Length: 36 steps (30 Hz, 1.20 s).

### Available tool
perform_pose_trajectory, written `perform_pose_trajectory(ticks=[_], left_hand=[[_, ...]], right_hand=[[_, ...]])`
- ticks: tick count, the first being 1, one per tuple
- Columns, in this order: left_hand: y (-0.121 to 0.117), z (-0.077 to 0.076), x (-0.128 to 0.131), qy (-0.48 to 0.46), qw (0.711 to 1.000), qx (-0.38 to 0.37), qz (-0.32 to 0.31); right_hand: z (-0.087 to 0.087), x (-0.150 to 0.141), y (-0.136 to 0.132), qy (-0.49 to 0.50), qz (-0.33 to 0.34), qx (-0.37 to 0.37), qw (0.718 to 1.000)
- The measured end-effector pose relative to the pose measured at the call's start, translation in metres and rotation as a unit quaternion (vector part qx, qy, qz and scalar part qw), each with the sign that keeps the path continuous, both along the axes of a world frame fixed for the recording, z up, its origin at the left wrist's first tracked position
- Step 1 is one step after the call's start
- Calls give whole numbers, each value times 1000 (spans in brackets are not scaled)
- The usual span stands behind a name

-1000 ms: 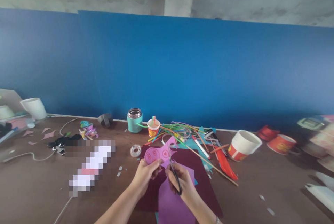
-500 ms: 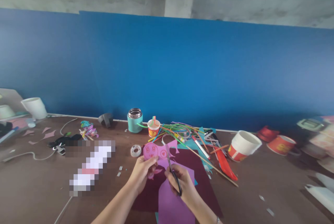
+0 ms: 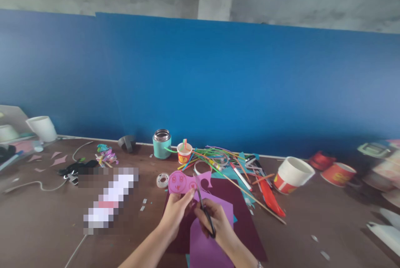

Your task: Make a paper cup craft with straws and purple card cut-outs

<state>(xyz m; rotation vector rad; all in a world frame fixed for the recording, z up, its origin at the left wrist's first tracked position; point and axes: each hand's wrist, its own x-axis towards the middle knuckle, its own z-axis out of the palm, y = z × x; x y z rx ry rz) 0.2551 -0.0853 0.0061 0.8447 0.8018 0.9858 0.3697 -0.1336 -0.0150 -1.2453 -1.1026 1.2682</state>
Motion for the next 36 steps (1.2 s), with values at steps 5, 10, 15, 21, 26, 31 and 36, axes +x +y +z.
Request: perform_pose_trajectory(ticks=[5, 10, 15, 21, 26, 31, 36], left_hand=[[3, -4, -3, 30, 998, 13, -48], [3, -1, -5, 35, 997, 28, -57], [6, 3, -8, 57, 996, 41, -55], [10, 5, -10, 64, 995, 53, -52], [15, 2, -11, 42, 996, 53, -66], [17, 0, -12, 7, 997, 42, -69], [17, 3, -12, -18, 998, 20, -53]], right_hand=[[4, -1, -1, 23, -7, 17, 1000], [2, 0, -1, 11, -14, 10, 1000], [5, 1, -2, -7, -14, -5, 1000], [11, 1, -3, -14, -13, -23, 1000], [7, 2, -2, -10, -12, -26, 1000], [0, 4, -1, -9, -9, -27, 1000], [-4, 5, 1, -13, -8, -37, 999]])
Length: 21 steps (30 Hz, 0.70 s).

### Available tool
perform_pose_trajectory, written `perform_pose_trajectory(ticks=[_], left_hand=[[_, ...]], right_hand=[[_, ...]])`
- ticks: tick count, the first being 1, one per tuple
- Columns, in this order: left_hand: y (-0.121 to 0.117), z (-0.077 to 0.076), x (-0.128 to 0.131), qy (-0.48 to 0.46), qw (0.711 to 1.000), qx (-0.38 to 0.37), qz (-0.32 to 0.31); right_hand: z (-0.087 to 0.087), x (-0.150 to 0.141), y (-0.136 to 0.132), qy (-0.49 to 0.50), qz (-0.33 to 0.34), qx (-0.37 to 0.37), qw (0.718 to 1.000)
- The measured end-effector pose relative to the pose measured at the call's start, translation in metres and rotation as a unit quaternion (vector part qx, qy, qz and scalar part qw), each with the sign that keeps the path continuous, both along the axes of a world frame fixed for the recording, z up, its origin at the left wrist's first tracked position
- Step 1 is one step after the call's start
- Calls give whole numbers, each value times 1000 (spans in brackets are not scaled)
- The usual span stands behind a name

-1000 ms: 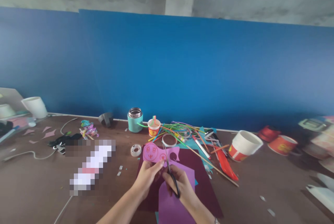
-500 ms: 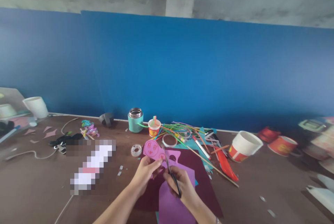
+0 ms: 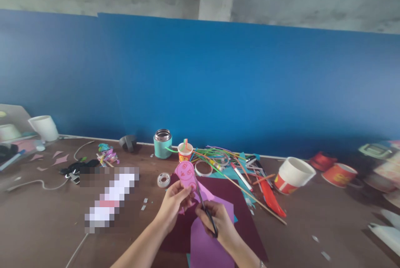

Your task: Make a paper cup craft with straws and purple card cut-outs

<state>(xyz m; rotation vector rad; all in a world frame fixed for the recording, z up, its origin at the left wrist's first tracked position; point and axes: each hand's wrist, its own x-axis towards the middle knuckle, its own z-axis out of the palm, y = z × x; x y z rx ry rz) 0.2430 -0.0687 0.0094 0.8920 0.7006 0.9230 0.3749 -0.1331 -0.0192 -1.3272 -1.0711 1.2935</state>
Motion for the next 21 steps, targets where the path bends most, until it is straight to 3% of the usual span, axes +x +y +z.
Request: perform_pose_trajectory(ticks=[15, 21], left_hand=[[-1, 1, -1, -32, 998, -11, 55], [-2, -2, -1, 2, 1000, 4, 11]], right_hand=[[5, 1, -1, -4, 3, 5, 1000], [1, 2, 0, -10, 15, -13, 1000]])
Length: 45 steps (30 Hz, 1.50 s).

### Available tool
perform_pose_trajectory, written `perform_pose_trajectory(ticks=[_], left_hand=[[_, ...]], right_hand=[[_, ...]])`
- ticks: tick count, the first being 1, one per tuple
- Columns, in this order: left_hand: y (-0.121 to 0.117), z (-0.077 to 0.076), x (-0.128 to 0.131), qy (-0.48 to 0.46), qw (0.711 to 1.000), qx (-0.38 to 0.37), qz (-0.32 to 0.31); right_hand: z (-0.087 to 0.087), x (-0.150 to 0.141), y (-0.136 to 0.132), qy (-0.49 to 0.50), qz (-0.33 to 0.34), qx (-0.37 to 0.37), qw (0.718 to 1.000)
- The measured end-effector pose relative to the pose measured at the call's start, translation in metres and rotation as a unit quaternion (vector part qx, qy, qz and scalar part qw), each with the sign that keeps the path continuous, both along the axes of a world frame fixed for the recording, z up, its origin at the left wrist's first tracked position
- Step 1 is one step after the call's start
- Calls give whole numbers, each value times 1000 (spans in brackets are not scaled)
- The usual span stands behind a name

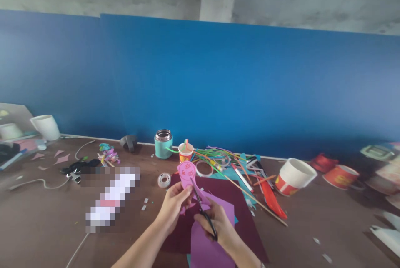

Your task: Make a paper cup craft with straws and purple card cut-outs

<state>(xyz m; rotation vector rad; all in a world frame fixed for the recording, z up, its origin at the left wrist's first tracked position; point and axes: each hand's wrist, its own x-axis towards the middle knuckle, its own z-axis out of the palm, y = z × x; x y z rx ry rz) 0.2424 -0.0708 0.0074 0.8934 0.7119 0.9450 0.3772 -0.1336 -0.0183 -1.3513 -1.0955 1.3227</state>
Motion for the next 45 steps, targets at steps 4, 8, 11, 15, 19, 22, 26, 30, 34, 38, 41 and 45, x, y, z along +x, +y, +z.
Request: perform_pose_trajectory(ticks=[4, 8, 11, 15, 19, 22, 26, 30, 34, 38, 41, 45], left_hand=[[1, 2, -2, 22, 999, 12, -34], [1, 4, -3, 33, 999, 16, -38], [2, 4, -4, 31, 999, 12, -43], [5, 1, -5, 27, 998, 5, -51], [6, -2, -5, 30, 998, -6, -45], [7, -4, -5, 37, 998, -7, -41], [8, -5, -6, 52, 997, 4, -49], [9, -5, -7, 63, 996, 5, -60], [8, -6, -5, 68, 997, 0, -49], [8, -8, -5, 61, 997, -5, -51], [8, -8, -6, 52, 997, -5, -61], [8, -3, -8, 47, 996, 5, -70]], right_hand=[[1, 1, 0, 6, 11, 10, 1000], [4, 3, -2, 0, 25, 15, 1000], [6, 5, -3, -9, 32, 20, 999], [7, 7, -4, -19, 42, 18, 999], [9, 9, -4, -38, 43, 17, 998], [11, 9, -4, -38, 36, 2, 999], [16, 8, -5, -37, 34, -19, 999], [17, 10, -4, -53, 44, -34, 997], [15, 12, -3, -51, 56, -28, 997], [15, 13, -4, -54, 62, -18, 996], [16, 14, -6, -67, 62, -10, 996], [19, 16, -6, -76, 64, -15, 995]])
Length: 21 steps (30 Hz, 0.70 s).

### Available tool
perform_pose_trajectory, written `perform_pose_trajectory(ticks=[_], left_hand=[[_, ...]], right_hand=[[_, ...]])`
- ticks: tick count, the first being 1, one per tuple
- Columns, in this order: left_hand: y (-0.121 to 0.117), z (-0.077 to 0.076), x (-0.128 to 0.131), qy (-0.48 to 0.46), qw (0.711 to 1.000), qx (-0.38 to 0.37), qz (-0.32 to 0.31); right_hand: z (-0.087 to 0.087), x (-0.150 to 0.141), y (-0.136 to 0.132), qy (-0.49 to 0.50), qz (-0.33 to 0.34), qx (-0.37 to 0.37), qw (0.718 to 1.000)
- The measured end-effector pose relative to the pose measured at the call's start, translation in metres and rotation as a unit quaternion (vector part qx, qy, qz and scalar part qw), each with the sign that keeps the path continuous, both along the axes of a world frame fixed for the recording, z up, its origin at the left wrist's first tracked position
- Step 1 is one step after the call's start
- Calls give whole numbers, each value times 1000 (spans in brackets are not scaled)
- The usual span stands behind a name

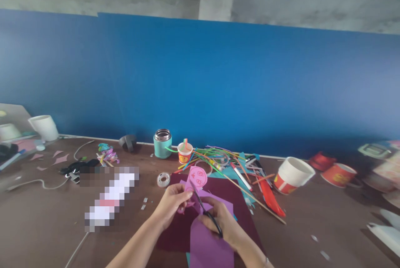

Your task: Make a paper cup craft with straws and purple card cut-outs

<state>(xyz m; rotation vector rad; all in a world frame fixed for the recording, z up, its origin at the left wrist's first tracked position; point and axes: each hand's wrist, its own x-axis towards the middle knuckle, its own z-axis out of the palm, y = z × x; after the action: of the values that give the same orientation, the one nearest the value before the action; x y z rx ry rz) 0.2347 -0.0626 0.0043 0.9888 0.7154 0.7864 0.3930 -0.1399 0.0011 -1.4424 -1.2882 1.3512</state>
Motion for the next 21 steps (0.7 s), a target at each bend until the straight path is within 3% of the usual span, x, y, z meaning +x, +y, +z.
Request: perform_pose_trajectory(ticks=[21], left_hand=[[-2, 2, 1, 46, 999, 7, -13]], right_hand=[[-1, 4, -1, 14, -8, -16, 1000]])
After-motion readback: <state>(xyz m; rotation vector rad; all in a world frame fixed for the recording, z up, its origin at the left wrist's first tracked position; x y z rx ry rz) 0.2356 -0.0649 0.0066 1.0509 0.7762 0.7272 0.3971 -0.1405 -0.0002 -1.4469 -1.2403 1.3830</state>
